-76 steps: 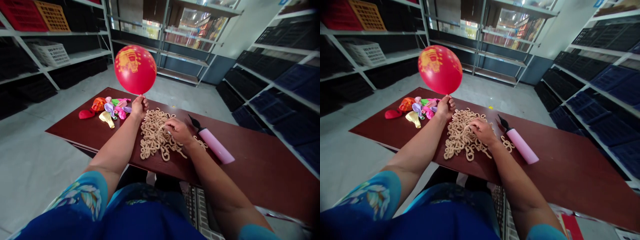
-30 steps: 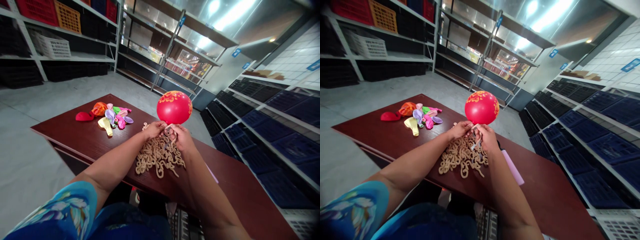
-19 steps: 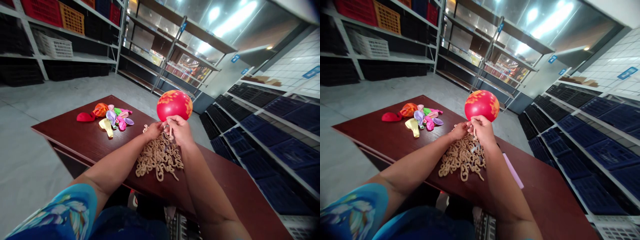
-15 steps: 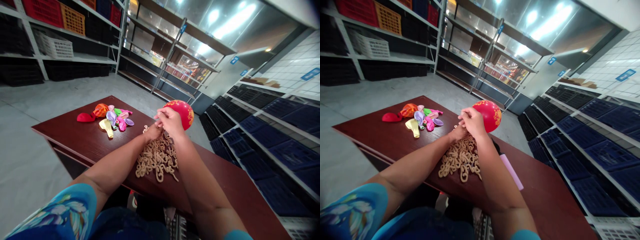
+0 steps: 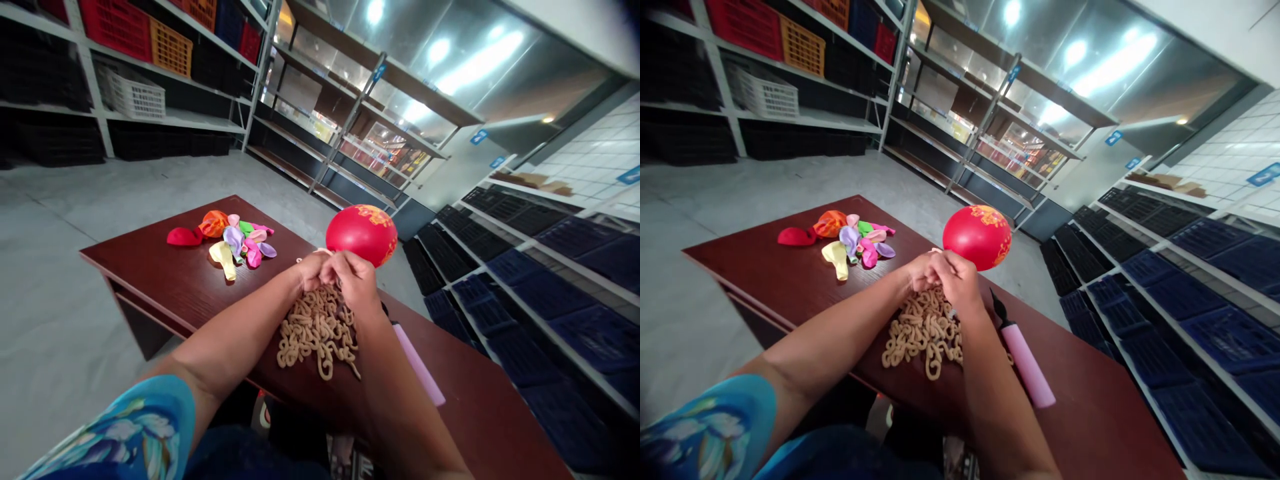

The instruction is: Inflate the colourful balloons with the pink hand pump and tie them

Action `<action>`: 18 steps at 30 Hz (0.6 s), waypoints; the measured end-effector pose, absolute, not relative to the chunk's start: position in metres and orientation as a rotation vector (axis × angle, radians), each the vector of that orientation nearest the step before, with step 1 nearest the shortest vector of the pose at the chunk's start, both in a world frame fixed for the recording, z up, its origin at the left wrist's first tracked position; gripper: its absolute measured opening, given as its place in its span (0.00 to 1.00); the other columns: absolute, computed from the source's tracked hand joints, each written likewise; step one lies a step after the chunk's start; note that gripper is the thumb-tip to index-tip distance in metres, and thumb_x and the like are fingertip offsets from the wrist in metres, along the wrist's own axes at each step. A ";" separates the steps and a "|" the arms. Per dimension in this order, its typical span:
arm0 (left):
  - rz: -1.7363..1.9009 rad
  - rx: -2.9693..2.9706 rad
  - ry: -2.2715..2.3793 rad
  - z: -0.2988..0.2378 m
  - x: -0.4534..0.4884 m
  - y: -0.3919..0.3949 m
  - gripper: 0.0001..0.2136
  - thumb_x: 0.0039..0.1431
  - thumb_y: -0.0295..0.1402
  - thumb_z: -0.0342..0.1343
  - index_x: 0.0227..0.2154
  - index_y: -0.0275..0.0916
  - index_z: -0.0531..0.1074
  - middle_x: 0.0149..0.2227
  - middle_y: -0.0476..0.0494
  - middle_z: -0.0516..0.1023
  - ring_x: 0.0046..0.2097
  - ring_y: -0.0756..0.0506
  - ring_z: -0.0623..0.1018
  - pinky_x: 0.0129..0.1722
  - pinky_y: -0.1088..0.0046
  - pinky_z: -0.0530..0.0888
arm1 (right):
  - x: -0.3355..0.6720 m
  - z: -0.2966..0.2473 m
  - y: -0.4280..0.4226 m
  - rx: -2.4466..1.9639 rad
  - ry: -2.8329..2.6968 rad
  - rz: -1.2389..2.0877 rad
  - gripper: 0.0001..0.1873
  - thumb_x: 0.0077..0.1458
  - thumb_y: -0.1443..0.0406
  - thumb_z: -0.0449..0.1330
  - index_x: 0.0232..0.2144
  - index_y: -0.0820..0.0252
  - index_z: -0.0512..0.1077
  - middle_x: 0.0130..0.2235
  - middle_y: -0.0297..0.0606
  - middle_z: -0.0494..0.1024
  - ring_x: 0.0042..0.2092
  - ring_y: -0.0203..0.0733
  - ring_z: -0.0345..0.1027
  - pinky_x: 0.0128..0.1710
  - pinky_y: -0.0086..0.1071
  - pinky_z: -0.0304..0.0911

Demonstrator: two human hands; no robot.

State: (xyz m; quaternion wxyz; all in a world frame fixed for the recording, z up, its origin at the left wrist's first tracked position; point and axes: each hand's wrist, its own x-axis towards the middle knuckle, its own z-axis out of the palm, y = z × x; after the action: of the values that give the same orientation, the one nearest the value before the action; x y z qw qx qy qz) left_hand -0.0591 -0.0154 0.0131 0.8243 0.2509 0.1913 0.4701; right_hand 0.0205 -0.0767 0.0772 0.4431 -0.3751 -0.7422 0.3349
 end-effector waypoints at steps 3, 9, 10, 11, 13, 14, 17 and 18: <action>0.930 0.495 0.257 0.020 -0.067 -0.016 0.07 0.50 0.24 0.50 0.21 0.35 0.57 0.16 0.56 0.54 0.14 0.60 0.50 0.12 0.85 0.46 | 0.047 0.041 -0.067 -1.088 -1.358 0.876 0.18 0.51 0.56 0.53 0.16 0.60 0.62 0.16 0.28 0.64 0.18 0.27 0.54 0.18 0.23 0.52; 0.768 0.391 0.187 0.025 -0.069 -0.023 0.06 0.54 0.23 0.45 0.23 0.34 0.57 0.18 0.56 0.54 0.14 0.61 0.49 0.11 0.87 0.44 | 0.059 -0.001 -0.049 -1.125 -0.846 1.314 0.08 0.41 0.64 0.59 0.28 0.58 0.66 0.23 0.28 0.71 0.21 0.31 0.63 0.16 0.24 0.54; 0.732 0.382 0.169 0.026 -0.067 -0.025 0.06 0.54 0.23 0.45 0.23 0.34 0.57 0.19 0.56 0.53 0.14 0.61 0.49 0.11 0.87 0.44 | 0.057 -0.003 -0.050 -1.072 -0.849 1.363 0.09 0.41 0.65 0.60 0.29 0.58 0.66 0.25 0.28 0.72 0.23 0.32 0.64 0.18 0.25 0.57; 0.700 0.374 0.148 0.026 -0.066 -0.027 0.06 0.54 0.23 0.45 0.23 0.34 0.58 0.19 0.56 0.53 0.14 0.60 0.49 0.11 0.87 0.44 | 0.055 -0.004 -0.051 -1.013 -0.864 1.394 0.09 0.40 0.66 0.60 0.30 0.57 0.67 0.26 0.29 0.72 0.26 0.32 0.66 0.21 0.26 0.60; 0.650 0.365 0.108 0.027 -0.062 -0.032 0.05 0.53 0.21 0.44 0.24 0.34 0.58 0.19 0.56 0.52 0.14 0.60 0.50 0.11 0.87 0.44 | 0.052 -0.005 -0.054 -0.898 -0.934 1.402 0.11 0.41 0.66 0.60 0.32 0.55 0.67 0.31 0.30 0.73 0.32 0.34 0.68 0.28 0.28 0.65; 0.629 0.364 0.095 0.027 -0.060 -0.035 0.05 0.53 0.21 0.45 0.24 0.34 0.59 0.19 0.56 0.51 0.14 0.60 0.50 0.12 0.87 0.44 | 0.051 -0.006 -0.055 -0.847 -0.987 1.391 0.12 0.41 0.66 0.59 0.33 0.53 0.68 0.34 0.31 0.73 0.36 0.35 0.68 0.32 0.30 0.66; 0.568 0.358 0.081 0.029 -0.056 -0.041 0.04 0.53 0.22 0.45 0.25 0.34 0.59 0.19 0.56 0.49 0.15 0.60 0.49 0.12 0.87 0.45 | 0.054 -0.009 -0.055 -0.802 -1.150 1.351 0.14 0.45 0.63 0.56 0.37 0.51 0.68 0.36 0.34 0.73 0.41 0.38 0.67 0.36 0.35 0.67; 0.552 0.355 0.081 0.029 -0.055 -0.043 0.04 0.53 0.22 0.46 0.25 0.34 0.59 0.20 0.56 0.48 0.15 0.60 0.49 0.12 0.87 0.45 | 0.056 -0.011 -0.055 -0.832 -1.197 1.321 0.14 0.46 0.62 0.54 0.38 0.51 0.68 0.36 0.35 0.73 0.40 0.39 0.68 0.36 0.35 0.67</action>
State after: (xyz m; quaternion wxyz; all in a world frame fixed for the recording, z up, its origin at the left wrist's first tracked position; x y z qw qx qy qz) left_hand -0.0555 -0.0426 0.0294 0.9458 0.1744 0.0396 0.2711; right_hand 0.0561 -0.0549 -0.0112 0.5540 -0.3520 -0.5067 0.5590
